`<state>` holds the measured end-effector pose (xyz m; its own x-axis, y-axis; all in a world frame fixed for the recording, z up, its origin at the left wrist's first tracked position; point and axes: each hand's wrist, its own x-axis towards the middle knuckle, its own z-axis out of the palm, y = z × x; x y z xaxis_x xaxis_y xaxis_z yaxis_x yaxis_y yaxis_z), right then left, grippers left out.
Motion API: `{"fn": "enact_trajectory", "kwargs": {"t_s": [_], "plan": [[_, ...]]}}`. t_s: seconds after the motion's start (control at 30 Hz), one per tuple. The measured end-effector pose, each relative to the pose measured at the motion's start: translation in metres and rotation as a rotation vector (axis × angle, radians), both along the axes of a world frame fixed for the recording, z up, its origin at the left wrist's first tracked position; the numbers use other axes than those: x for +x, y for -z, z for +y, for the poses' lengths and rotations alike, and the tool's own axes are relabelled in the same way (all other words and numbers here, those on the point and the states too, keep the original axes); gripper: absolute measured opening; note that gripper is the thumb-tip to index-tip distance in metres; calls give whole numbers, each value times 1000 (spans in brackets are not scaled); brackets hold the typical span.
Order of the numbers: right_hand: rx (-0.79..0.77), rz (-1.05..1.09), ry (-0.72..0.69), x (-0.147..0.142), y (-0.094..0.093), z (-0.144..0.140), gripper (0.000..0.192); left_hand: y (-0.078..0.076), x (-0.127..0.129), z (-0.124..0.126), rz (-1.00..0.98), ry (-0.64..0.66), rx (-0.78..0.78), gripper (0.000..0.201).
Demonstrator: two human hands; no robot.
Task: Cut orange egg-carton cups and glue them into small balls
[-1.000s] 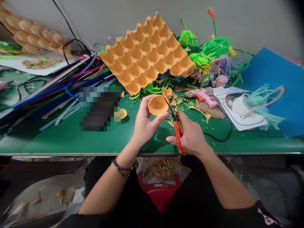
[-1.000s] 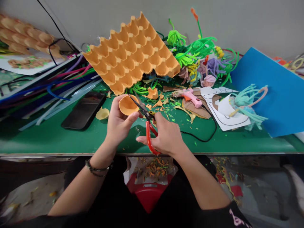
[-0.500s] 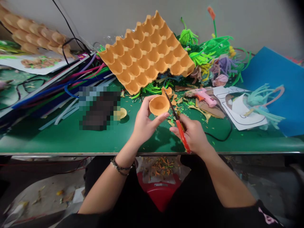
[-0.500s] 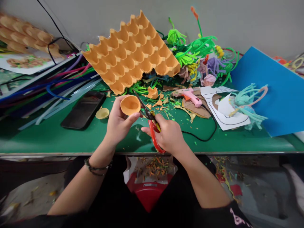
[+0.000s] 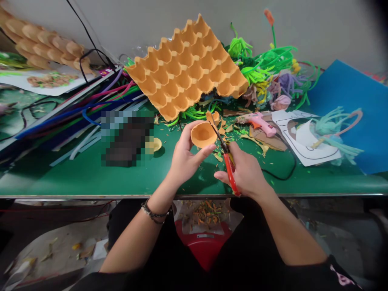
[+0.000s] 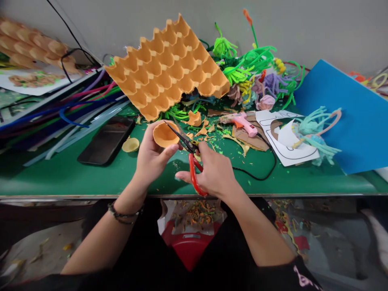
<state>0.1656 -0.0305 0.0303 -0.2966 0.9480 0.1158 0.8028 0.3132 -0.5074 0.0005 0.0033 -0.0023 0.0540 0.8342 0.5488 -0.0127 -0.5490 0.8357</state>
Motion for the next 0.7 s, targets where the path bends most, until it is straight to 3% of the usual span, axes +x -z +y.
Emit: {"fn": "enact_trajectory", "kwargs": {"t_s": [0.4, 0.7], "plan": [[211, 125, 16, 0, 6, 1, 61, 3, -1, 1, 127, -65, 41, 51], [330, 291, 56, 8, 1, 5, 55, -7, -3, -3, 216, -94, 71, 47]]}}
